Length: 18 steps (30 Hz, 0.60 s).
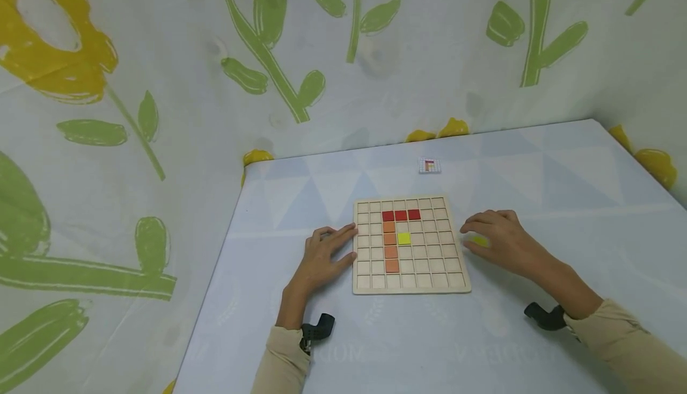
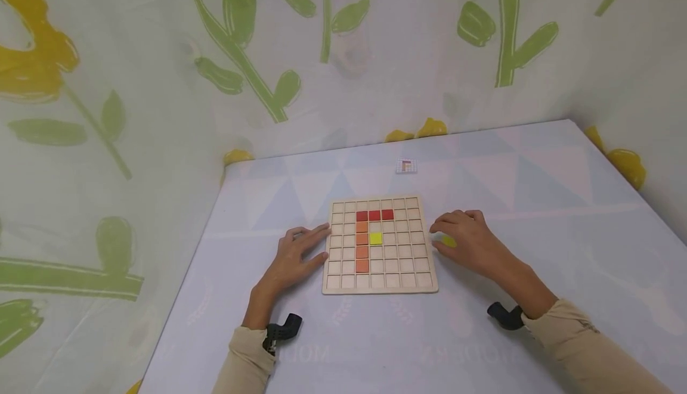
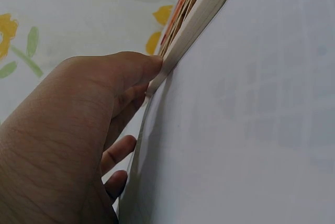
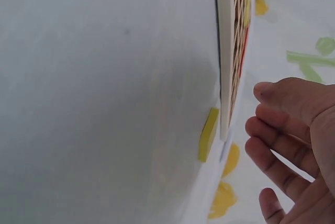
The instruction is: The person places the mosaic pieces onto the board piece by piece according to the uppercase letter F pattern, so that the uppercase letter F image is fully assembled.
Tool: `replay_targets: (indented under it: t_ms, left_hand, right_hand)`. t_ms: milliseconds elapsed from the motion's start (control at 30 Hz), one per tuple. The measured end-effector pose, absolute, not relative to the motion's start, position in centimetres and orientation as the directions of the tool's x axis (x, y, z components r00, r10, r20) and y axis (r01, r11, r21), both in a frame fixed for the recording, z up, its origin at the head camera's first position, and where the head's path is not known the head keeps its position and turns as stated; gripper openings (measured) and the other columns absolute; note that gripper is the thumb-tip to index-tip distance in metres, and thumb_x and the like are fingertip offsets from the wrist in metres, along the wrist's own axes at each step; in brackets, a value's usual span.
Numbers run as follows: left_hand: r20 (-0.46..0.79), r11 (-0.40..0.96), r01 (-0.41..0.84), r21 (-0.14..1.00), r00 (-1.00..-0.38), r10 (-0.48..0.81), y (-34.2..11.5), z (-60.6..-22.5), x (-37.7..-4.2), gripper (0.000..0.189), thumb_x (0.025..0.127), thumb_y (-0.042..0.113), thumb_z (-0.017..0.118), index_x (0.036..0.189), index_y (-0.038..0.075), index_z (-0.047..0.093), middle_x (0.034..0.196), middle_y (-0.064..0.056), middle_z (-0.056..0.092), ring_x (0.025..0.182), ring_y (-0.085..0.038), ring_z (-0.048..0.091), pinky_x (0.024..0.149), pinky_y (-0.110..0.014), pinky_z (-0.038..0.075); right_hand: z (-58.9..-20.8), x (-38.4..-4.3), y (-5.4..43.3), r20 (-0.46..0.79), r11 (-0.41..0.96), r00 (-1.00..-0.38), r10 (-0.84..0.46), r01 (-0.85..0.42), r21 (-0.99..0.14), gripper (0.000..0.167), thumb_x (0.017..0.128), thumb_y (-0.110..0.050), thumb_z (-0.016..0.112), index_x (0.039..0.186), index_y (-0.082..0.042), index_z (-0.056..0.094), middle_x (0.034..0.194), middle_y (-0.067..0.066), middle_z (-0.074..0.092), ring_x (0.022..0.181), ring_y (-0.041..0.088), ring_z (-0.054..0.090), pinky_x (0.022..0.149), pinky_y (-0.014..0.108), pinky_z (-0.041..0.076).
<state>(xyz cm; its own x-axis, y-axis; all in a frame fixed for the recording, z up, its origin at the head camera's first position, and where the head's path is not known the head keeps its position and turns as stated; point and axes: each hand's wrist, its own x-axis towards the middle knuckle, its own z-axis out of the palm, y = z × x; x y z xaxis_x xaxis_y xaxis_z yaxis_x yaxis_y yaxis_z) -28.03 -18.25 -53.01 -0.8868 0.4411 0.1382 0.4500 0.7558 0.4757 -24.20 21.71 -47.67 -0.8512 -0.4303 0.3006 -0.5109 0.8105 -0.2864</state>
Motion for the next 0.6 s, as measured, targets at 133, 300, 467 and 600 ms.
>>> replay_targets:
  t_ms: [133,300,467,600]
  left_hand:
    - [0.141,0.756,0.453,0.473,-0.885,0.443,-18.2,-53.0,-28.0,0.056,0.096,0.047,0.057,0.15,0.033,0.049,0.154,0.023,0.039,0.132,-0.021,0.037,0.099,-0.048,0.029]
    - [0.143,0.757,0.455,0.47,-0.885,0.443,-18.2,-53.0,-28.0,0.055,0.097,0.047,0.057,0.15,0.033,0.049,0.154,0.021,0.04,0.132,-0.022,0.036,0.099,-0.048,0.029]
    - [0.149,0.752,0.461,0.472,-0.882,0.447,-18.3,-53.1,-28.0,0.055,0.097,0.046,0.057,0.149,0.033,0.049,0.153,0.021,0.04,0.132,-0.022,0.037,0.099,-0.049,0.03]
    - [0.15,0.751,0.46,0.474,-0.883,0.445,-18.2,-53.1,-28.0,0.055,0.097,0.046,0.057,0.15,0.032,0.048,0.154,0.022,0.04,0.132,-0.022,0.036,0.099,-0.048,0.029]
  right_hand:
    - [-47.9,-23.9,22.5,0.311,0.815,-0.847,-0.431,-0.513,-0.27,0.022,0.078,-0.01,0.084,0.099,-0.009,0.075,0.106,0.01,0.07,0.104,0.034,0.06,0.089,0.058,0.033]
    - [-48.3,-23.7,23.1,0.293,0.831,-0.859,-0.419,-0.493,-0.258,0.024,0.076,-0.012,0.086,0.098,-0.009,0.075,0.105,0.011,0.07,0.102,0.035,0.061,0.086,0.059,0.035]
    - [-48.5,-23.6,23.6,0.269,0.85,-0.876,-0.399,-0.464,-0.249,0.026,0.075,-0.009,0.086,0.098,-0.008,0.075,0.104,0.01,0.07,0.102,0.034,0.061,0.085,0.057,0.035]
    - [-48.6,-23.7,24.0,0.248,0.856,-0.885,-0.394,-0.452,-0.252,0.025,0.075,-0.008,0.086,0.097,-0.009,0.075,0.104,0.01,0.071,0.102,0.034,0.061,0.084,0.057,0.036]
